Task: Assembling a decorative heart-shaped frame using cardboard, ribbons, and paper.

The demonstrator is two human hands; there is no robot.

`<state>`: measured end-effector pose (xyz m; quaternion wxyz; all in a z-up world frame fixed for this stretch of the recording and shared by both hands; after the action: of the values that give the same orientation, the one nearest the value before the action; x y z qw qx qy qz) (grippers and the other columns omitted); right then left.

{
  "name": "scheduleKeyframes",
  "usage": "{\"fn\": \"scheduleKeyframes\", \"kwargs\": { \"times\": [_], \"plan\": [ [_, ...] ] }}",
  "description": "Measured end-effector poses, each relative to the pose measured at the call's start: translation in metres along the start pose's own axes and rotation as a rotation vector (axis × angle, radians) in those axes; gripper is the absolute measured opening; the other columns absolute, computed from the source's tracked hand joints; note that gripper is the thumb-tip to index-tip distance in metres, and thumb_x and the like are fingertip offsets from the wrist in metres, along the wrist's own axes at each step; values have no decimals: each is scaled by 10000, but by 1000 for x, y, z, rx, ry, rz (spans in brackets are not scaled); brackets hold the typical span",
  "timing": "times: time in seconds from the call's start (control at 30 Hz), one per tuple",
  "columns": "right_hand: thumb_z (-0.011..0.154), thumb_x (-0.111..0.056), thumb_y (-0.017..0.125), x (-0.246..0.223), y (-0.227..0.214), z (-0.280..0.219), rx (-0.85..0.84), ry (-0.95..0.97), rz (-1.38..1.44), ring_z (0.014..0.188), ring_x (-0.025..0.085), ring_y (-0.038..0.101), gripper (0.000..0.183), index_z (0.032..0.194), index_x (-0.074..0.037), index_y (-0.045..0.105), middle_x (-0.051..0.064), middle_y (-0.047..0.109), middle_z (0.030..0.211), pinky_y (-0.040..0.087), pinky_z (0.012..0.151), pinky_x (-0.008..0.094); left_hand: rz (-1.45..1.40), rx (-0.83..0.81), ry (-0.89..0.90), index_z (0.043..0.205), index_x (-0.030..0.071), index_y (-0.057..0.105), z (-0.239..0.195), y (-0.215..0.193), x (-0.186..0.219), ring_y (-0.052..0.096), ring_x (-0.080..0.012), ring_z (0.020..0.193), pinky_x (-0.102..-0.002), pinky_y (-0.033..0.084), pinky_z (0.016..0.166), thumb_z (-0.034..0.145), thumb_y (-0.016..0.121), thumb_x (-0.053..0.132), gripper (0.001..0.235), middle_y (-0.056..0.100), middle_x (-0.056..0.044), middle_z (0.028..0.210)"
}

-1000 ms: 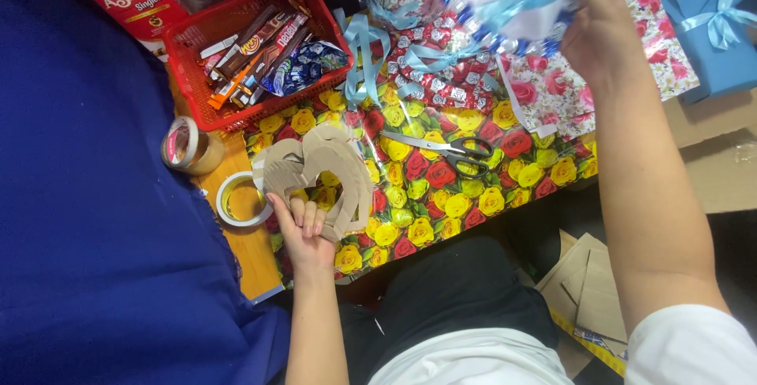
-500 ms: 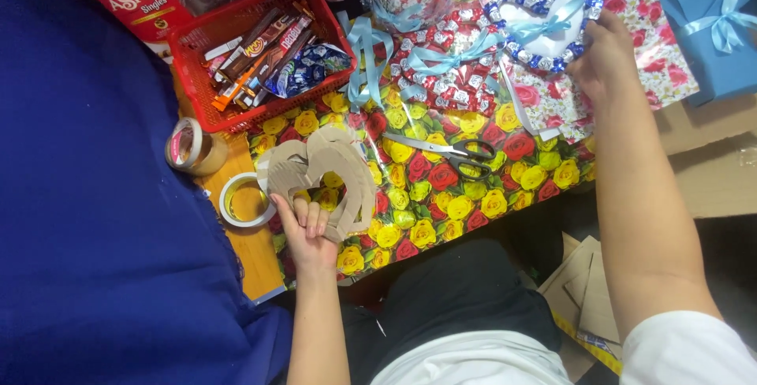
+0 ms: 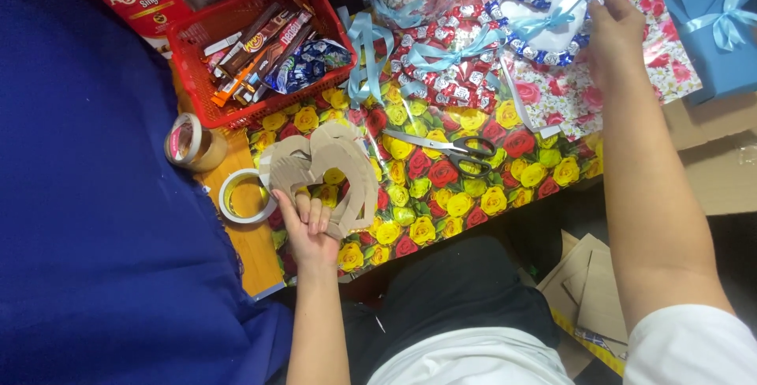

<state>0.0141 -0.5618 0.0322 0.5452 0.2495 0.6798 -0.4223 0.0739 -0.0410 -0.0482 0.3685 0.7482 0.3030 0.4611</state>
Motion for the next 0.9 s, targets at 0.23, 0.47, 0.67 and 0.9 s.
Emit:
{"fn": "scheduleKeyframes", "kwargs": {
  "times": [0.23,0.47,0.67,0.9],
  "plan": [
    [967,151,514,-74,17,-88,141,-935,-151,1278,380,396,317,1268,53,534,240,465,1306,361,1069,498,91,36,57,494,196,318,-7,9,2,239,-31,311,-163,179,329,921,477,535,567,253,72,381],
    [939,-313,513,-59,122,-246,-782,-538,14,791,288,645,420,1195,16,566,248,648,1032,544,686,397,68,-64,-99,529,195,259,-5,0,-33,255,-104,275,-137,228,317,906,342,724,655,164,29,381],
    [852,-67,632,-21,164,-312,-879,-126,429,1142,250,592,738,1475,-52,236,170,530,1333,549,899,402,369,-47,175,1021,184,195,-2,-8,-43,412,-174,378,-211,369,406,983,320,528,368,260,-21,436],
    [868,-80,667,-25,162,-310,-695,-134,397,949,113,620,543,1367,-99,455,62,666,1105,570,827,315,253,114,271,958,182,364,-27,42,-1,617,-163,885,-342,580,780,1013,472,345,204,598,-31,908]
  ]
}}
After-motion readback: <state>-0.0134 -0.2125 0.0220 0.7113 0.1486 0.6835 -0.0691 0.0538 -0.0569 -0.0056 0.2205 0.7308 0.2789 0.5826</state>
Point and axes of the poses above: each hand's wrist, its own z-axis towards the middle knuckle, its own y-axis out of the palm, x = y × z, the point moved 7 cm from there along z, towards the middle knuckle
